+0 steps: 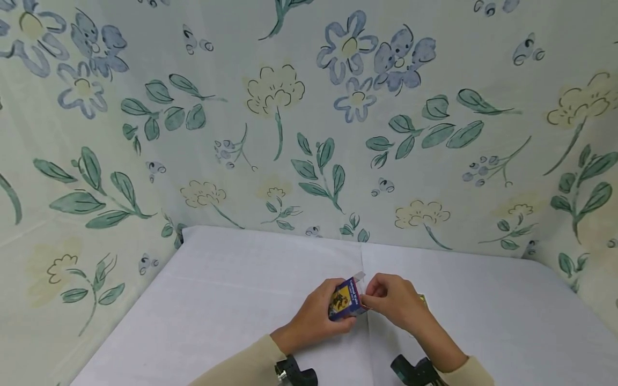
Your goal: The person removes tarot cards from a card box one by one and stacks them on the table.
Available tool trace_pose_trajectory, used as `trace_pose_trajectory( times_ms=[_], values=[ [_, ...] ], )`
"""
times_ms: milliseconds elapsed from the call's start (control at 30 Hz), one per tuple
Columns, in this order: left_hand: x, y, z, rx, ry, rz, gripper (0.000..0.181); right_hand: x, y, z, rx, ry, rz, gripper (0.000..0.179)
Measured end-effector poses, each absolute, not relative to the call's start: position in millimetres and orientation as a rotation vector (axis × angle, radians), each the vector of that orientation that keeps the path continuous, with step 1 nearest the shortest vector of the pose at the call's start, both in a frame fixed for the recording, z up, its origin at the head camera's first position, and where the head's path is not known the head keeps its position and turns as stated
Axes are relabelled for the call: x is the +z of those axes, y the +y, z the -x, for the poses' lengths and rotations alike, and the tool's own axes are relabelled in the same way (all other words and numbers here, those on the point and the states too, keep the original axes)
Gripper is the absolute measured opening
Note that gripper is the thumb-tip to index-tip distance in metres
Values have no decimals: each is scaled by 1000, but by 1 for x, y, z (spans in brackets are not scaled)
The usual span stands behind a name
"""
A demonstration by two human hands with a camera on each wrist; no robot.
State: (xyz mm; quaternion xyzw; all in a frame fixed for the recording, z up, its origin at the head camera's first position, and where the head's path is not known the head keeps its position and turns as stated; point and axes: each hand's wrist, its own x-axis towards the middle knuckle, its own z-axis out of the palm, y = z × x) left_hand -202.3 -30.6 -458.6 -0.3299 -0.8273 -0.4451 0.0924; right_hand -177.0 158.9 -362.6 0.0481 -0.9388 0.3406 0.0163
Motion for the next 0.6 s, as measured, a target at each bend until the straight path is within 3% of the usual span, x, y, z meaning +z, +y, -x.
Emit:
trace_pose_trajectory(
  times_ms=[600],
  values=[
    [-456, -32, 201, -1317, -2480, 967, 68, -359, 157, 176, 1081, -2930, -139, 15]
  ],
)
